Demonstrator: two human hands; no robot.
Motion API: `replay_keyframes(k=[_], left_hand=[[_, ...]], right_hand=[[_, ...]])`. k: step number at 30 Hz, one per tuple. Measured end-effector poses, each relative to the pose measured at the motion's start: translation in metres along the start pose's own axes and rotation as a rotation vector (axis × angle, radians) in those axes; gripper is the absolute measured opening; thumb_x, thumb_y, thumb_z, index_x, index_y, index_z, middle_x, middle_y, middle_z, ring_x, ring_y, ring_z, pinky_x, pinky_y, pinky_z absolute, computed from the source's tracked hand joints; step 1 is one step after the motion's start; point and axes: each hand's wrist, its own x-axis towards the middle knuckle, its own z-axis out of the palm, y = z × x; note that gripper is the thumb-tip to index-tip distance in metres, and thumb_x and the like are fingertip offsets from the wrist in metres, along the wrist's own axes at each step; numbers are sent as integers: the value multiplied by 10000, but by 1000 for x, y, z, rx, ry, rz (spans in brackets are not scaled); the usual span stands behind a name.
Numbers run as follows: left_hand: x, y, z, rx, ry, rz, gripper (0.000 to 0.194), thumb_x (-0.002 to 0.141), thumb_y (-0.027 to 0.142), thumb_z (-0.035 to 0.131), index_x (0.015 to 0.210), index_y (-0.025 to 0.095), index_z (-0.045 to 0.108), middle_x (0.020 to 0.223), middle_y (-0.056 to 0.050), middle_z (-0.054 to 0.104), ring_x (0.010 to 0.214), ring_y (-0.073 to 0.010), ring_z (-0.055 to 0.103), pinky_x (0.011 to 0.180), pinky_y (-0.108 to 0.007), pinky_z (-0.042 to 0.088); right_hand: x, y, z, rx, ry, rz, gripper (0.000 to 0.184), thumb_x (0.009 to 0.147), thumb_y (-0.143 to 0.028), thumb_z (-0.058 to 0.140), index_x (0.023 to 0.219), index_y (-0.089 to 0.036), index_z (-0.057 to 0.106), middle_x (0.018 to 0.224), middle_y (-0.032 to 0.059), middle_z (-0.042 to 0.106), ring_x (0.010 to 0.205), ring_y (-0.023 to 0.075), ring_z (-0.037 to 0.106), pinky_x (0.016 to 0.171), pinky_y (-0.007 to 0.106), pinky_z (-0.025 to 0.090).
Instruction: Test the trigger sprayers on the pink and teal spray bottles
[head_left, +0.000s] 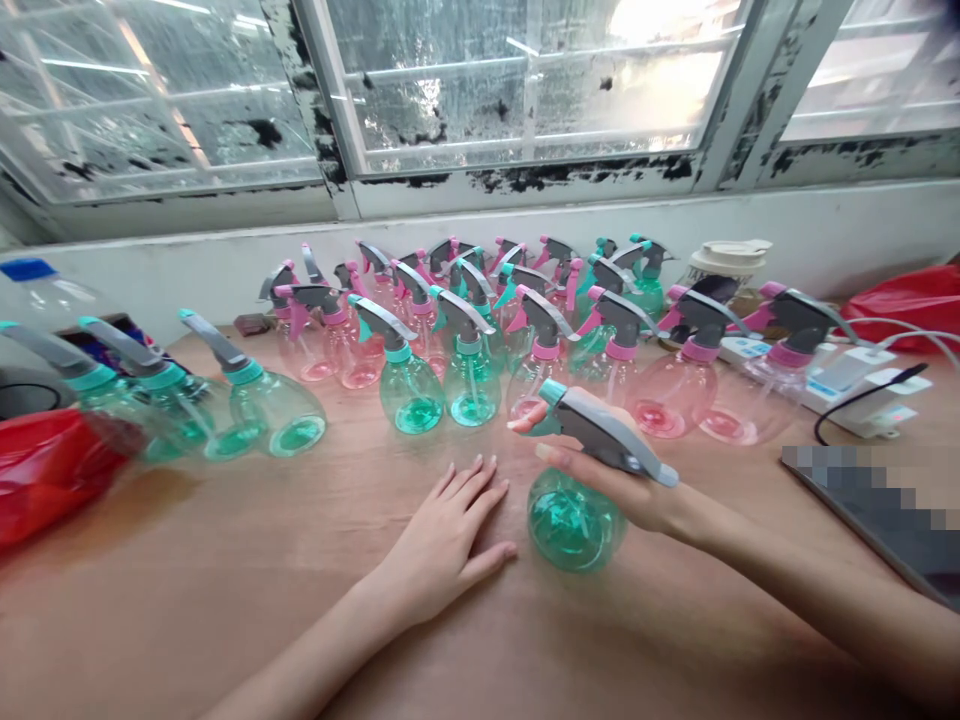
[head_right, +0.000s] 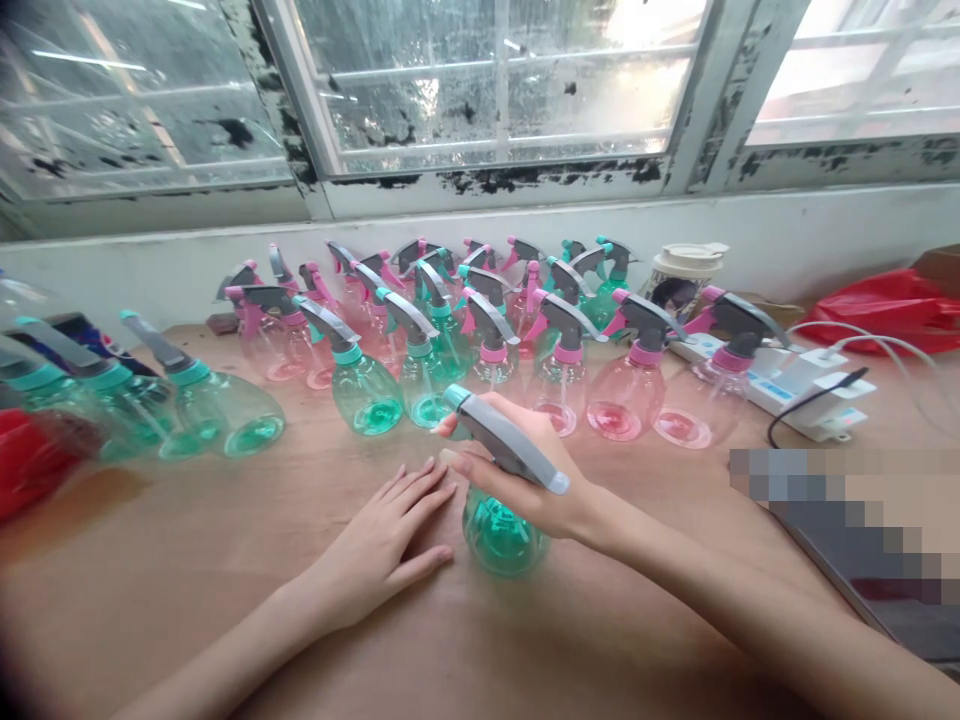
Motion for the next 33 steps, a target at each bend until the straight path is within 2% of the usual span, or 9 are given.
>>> replay_keyframes(k=[3,9,12,17,19,21,25,30,33], left_hand=[[0,0,0,9,-9,-3,625,988,553,454,1471,161,402,1559,-129,328,1460,-286,232,1174,-528,212],[0,0,-2,27,-17,2,618,995,547,443,1471,156,403,1567,-129,306,1463,-281,226,1174,-529,210],[1,-1,-2,29,-18,1,619,994,541,448,1472,150,401,1555,-136,334,1456,-287,247,1171,-532,214],[0,0,-2,-5,10,6,592,989,520,477,1474,189,399,1541,-130,368,1444,-300,278,1167,-540,216],[0,0,-2,-12,8,7,594,990,522,475,1474,186,399,1542,-132,366,1445,-303,272,1165,-541,220],[0,0,-2,-8,-2,6,600,992,529,463,1471,173,401,1545,-137,359,1449,-301,262,1166,-541,220],[0,0,-2,6,-5,6,611,996,530,454,1473,152,394,1556,-143,332,1457,-293,238,1168,-536,221],[0,0,-2,-9,-1,1,607,992,530,465,1475,169,394,1558,-131,335,1456,-293,243,1173,-529,213],[0,0,-2,-1,-9,2,609,992,531,463,1480,174,386,1559,-128,332,1459,-290,235,1172,-534,213]], right_hand=[[2,-3,1,-37,21,-40,77,893,-252,622,926,-214,564,776,-22,586,592,96,514,544,223,431],[0,-8,3,-95,39,-111,149,885,-160,593,781,-210,499,711,-46,525,589,82,499,556,207,434],[-1,-7,4,-84,35,-95,48,890,-203,600,878,-216,556,790,-16,589,664,114,572,637,242,494],[-3,-4,7,-35,57,-70,224,885,-271,615,1103,-239,578,886,20,648,649,148,619,765,359,565],[-4,-3,7,-21,60,-66,247,887,-280,613,1129,-245,578,880,26,654,707,178,656,795,392,572],[-5,-3,8,-7,64,-47,261,889,-301,615,1144,-252,583,820,26,655,861,237,688,834,423,572],[-6,-3,8,-18,77,-36,259,894,-339,612,1140,-264,596,779,35,672,1086,294,651,896,462,560],[-5,-4,7,-27,76,-55,245,891,-296,604,1131,-251,599,794,39,667,1128,304,634,918,478,552],[-5,-4,7,-32,71,-47,241,897,-317,604,1132,-259,602,825,39,673,1062,290,660,899,469,563]])
